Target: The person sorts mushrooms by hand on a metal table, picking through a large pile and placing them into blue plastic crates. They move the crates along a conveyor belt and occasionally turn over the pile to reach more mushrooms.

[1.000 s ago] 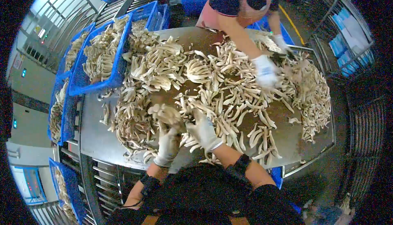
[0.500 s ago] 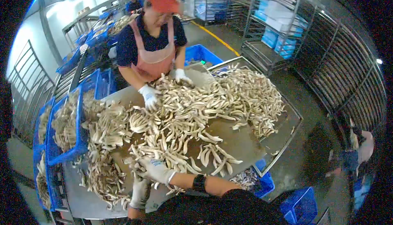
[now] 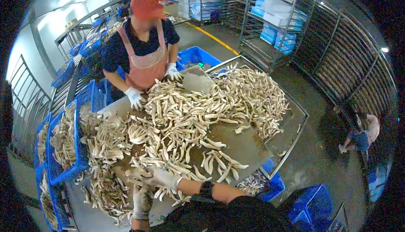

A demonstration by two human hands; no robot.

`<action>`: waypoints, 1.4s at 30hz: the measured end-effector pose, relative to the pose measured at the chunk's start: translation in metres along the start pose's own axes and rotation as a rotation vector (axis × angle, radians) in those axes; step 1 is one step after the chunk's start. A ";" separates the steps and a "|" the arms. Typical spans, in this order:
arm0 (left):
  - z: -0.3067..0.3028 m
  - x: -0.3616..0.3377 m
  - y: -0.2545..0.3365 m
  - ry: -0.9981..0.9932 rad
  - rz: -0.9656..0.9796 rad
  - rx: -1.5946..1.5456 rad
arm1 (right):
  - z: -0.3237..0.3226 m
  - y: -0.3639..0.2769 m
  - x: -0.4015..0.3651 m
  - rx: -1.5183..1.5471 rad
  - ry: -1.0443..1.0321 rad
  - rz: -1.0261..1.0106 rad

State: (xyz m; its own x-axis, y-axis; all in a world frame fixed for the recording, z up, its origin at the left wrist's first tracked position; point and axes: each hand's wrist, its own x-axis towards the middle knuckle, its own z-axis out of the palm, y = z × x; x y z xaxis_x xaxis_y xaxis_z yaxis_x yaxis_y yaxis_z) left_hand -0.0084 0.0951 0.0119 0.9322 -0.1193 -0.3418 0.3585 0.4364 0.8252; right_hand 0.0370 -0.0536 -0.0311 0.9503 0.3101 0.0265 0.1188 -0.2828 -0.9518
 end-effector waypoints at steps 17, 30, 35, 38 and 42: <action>-0.105 0.073 0.001 0.103 -0.097 0.469 | -0.002 0.050 0.078 -0.331 -0.196 0.167; -0.165 0.270 0.044 0.439 0.069 0.353 | -0.006 0.027 0.103 -0.958 -1.267 -0.028; -0.130 0.270 0.054 0.516 0.216 0.307 | 0.022 0.016 0.250 -0.532 -0.359 -0.162; -0.165 0.273 0.011 0.292 0.170 0.192 | 0.078 0.071 0.305 -0.684 -0.113 -0.055; -0.173 0.227 0.004 0.139 -0.129 -0.125 | 0.094 0.106 0.261 -0.424 -0.176 0.035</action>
State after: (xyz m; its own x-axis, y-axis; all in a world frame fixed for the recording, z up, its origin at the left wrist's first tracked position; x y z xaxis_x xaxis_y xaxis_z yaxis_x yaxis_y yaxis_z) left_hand 0.1963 0.2244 -0.1401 0.8600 -0.0612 -0.5066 0.4570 0.5339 0.7114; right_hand 0.2705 0.0825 -0.1539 0.8970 0.4326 -0.0901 0.2298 -0.6308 -0.7411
